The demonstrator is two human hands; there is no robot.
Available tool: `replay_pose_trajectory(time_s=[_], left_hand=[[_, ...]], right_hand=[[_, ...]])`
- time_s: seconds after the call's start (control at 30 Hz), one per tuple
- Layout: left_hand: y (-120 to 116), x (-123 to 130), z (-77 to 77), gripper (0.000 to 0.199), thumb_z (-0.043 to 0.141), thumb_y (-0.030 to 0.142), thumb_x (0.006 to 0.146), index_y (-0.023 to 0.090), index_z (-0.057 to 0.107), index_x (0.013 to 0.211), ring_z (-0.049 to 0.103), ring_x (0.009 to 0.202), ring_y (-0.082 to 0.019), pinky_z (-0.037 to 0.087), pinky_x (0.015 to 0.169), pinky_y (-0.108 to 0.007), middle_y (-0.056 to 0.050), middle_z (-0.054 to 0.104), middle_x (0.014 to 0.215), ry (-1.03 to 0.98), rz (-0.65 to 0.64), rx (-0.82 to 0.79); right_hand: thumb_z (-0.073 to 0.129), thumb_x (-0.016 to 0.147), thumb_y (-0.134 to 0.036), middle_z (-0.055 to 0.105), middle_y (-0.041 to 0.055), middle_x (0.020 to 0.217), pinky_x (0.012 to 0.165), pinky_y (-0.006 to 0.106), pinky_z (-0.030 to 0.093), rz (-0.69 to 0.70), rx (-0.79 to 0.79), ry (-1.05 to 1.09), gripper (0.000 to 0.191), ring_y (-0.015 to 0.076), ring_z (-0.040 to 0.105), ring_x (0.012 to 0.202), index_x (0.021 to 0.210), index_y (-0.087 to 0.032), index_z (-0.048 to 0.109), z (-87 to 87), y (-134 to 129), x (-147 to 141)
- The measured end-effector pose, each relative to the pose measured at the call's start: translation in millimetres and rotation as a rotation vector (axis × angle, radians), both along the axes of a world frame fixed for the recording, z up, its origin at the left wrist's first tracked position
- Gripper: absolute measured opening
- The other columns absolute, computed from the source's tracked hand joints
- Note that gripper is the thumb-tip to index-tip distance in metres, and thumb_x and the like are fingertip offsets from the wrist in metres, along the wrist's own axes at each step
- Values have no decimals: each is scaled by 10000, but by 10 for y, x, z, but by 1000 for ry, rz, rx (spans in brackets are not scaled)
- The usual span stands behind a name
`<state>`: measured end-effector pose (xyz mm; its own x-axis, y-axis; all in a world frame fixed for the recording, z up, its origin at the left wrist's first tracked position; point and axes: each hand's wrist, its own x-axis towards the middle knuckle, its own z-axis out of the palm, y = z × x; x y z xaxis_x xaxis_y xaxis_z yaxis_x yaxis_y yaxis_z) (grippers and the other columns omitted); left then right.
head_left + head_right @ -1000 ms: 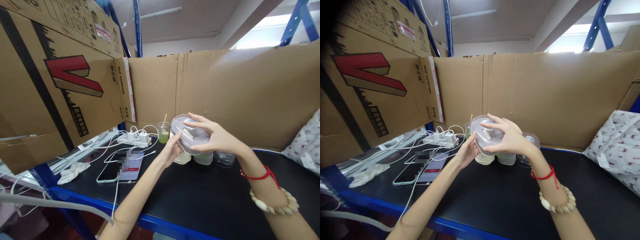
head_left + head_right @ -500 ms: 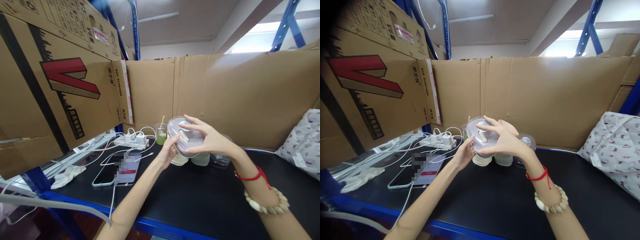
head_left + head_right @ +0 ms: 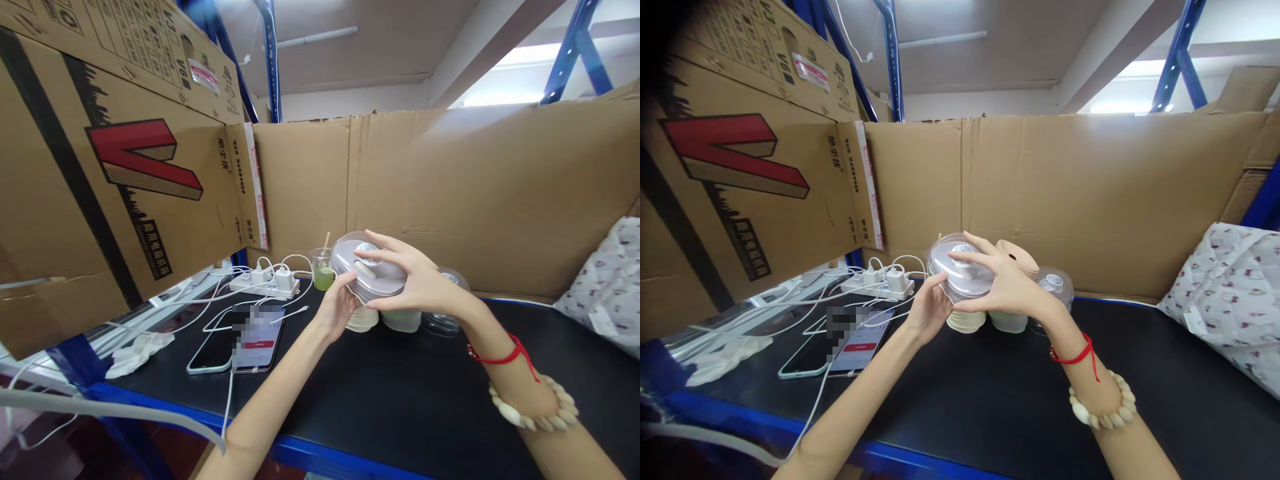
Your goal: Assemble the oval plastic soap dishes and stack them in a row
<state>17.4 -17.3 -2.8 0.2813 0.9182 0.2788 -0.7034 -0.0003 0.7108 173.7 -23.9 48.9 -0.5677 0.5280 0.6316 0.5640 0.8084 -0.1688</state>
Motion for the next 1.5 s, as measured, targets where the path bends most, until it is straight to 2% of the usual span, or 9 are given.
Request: replay_pose_trajectory(time_s=[0.13,0.23,0.33,0.47,0.7,0.93,1.13,1.33,1.5], left_hand=[[-23,1,46,410,367,387,993,72,618,1072,566,993,-286,490,831,-328,-139,622,977,-124,-27,-89],[-29,3,71,431,302,360,1032,58,598,1117,575,982,-274,483,853,-330,-145,614,1009,-167,-19,-119],[-24,6,67,406,312,320,1030,52,614,1075,585,956,-284,484,856,-347,-150,623,973,-155,-6,-128],[-13,6,42,425,322,350,1028,66,635,989,593,935,-296,485,855,-372,-151,631,917,-108,23,-147],[37,5,-13,333,562,404,918,91,641,1002,559,1005,-315,461,901,-375,-131,627,972,-135,63,-65],[41,17,-11,279,479,328,960,106,640,1012,536,1056,-284,432,937,-340,-113,633,983,-141,130,-71],[68,4,-45,341,557,423,925,111,640,1034,524,1068,-320,423,950,-372,-126,621,1033,-121,80,-27],[102,-5,-59,411,448,468,989,111,619,1100,526,1070,-309,416,957,-373,-128,612,1056,-126,44,-48],[102,-20,-41,622,194,517,1031,81,635,1074,530,1063,-316,421,944,-401,-160,610,1046,-136,-53,23]], right_hand=[[769,636,-343,366,25,1417,1043,546,291,23,5,21,605,311,372,1257,1213,-298,591,1,-35,-8],[757,649,-361,385,25,1402,1026,512,337,61,-28,58,567,290,396,1241,1190,-289,605,3,-37,-2],[759,638,-388,407,36,1386,1006,492,371,81,-78,100,565,285,415,1226,1174,-282,615,5,-26,7],[759,628,-396,442,33,1362,1012,521,351,66,-62,108,553,297,438,1205,1155,-290,629,8,-23,3],[755,634,-403,432,16,1370,992,526,377,74,-61,92,568,311,438,1203,1175,-309,612,13,-50,-14],[761,634,-400,419,-4,1377,959,501,421,40,-59,45,608,302,428,1202,1211,-331,581,10,-81,-28],[746,643,-425,413,3,1379,980,525,388,36,-67,15,604,297,432,1195,1214,-324,577,20,-80,-2],[747,631,-444,421,11,1373,979,505,399,65,-113,66,587,291,418,1206,1183,-306,604,26,-77,14],[721,653,-478,410,6,1383,981,511,394,73,-232,131,605,285,395,1231,1220,-323,577,47,-90,29]])
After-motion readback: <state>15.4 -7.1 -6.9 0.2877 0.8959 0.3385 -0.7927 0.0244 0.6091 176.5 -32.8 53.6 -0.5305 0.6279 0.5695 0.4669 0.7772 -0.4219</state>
